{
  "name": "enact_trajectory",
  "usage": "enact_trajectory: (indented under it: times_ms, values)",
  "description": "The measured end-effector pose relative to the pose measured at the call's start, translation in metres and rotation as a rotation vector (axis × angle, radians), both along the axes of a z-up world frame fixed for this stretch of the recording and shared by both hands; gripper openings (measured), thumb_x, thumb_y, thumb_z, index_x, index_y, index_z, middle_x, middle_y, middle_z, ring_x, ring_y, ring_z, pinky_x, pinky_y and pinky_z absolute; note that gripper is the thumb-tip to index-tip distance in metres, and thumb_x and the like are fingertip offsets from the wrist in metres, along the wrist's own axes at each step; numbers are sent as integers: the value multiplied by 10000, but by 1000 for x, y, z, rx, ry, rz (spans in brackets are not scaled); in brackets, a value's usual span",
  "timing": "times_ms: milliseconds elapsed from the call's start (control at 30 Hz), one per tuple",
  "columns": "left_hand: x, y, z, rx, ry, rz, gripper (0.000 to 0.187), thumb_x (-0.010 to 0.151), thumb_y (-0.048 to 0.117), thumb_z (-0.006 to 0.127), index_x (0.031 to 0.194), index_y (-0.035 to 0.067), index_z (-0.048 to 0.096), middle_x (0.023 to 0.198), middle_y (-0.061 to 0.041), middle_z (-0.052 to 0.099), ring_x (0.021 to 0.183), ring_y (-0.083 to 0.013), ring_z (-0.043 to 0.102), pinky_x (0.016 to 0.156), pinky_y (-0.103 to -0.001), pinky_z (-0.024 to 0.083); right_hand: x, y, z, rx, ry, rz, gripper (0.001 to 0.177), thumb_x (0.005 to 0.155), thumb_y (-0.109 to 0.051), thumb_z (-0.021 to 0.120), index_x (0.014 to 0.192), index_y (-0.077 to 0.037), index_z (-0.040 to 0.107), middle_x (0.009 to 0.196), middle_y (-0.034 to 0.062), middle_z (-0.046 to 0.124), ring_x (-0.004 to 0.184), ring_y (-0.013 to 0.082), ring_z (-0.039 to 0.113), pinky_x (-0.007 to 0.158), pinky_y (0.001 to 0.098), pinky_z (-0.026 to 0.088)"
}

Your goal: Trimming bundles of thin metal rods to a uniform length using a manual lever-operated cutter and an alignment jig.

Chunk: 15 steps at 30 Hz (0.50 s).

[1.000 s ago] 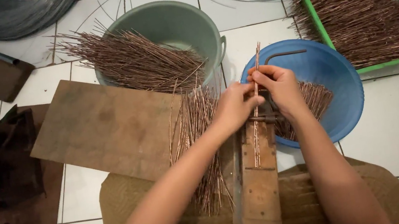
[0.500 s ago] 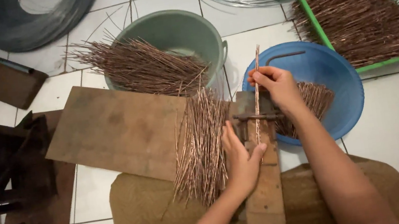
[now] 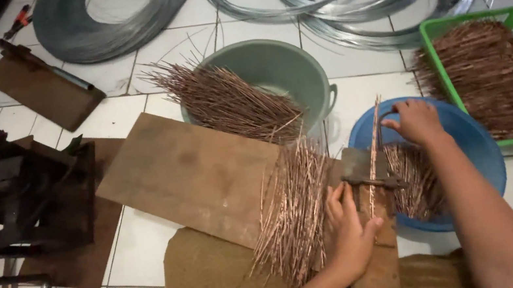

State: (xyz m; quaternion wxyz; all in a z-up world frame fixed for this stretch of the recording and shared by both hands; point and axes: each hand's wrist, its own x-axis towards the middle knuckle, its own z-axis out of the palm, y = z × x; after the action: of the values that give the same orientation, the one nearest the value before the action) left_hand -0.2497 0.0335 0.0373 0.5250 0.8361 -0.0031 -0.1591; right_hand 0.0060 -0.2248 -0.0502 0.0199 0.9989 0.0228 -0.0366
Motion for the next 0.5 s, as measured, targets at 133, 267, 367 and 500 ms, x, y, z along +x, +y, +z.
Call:
enact_trajectory:
  times_ms: [133,267,367,500]
  values:
    - [-4,-5,-22,6,-214,-8,765,923,313,525,1540,-9,209,1620,-208,80,1528,-402,-24,1148,-615,112,31,-15,21,-202,-142,-34,972,661,-1014,439,1210,-269,735,1245,180,728,1135,377,688,866,473,564]
    - [-7,5,11,-51,-162,-48,735,944,335,447,1522,-41,193,1643,-213,11,1537,-391,-82,1173,-632,14,12,13,140,-219,-242,-118,925,773,-952,582,1109,-103,735,1219,203,737,1163,361,650,1041,522,463]
    - [-1,9,24,-14,-61,-89,703,1013,281,461,1550,-36,135,1678,-165,-105,1543,-316,-148,1204,-595,-17,-34,31,211,-576,-609,-151,724,775,-1082,515,986,-448,794,644,-66,671,678,137,688,542,315,437]
    - [0,1,0,-42,-173,-33,676,998,305,448,1517,-49,199,1658,-205,12,1538,-388,-73,1154,-642,43,-160,49,233,165,-975,-1,638,1087,-381,1067,1242,67,640,1171,214,618,1009,347,606,814,450,479]
